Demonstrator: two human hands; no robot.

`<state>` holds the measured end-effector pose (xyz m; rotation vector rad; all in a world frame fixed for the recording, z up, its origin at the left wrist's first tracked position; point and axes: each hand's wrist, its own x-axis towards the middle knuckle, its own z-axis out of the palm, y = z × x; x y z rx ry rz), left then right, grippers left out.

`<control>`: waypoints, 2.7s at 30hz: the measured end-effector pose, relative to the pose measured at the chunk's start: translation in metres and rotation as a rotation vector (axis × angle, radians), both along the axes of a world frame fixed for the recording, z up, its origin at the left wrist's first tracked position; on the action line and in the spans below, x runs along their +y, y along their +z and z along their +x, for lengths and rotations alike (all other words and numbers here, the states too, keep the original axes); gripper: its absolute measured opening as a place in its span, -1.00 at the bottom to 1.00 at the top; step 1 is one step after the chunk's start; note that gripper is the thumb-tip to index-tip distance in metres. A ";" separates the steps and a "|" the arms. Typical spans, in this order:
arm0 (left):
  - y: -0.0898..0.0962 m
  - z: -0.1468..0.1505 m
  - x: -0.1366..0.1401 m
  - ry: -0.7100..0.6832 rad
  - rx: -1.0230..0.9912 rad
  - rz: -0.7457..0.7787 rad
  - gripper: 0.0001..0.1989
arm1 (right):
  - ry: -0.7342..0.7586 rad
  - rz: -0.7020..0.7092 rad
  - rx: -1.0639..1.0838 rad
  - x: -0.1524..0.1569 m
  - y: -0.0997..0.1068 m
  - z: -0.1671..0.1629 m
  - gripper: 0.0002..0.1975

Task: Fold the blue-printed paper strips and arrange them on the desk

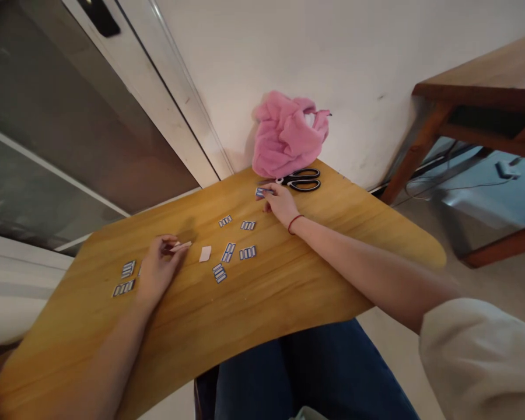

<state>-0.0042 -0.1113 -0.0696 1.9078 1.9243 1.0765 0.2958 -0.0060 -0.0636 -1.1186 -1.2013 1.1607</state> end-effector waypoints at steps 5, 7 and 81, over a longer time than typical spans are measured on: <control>0.006 -0.005 -0.004 -0.246 0.283 -0.061 -0.79 | 0.012 0.298 -0.646 0.012 -0.004 0.016 -0.85; 0.009 -0.008 -0.005 -0.360 0.303 -0.099 -0.79 | 0.027 0.374 -0.806 0.016 -0.008 0.019 -0.83; 0.027 -0.015 -0.006 -0.415 0.187 -0.385 -0.69 | -0.044 0.449 -0.684 -0.008 -0.006 0.001 -0.77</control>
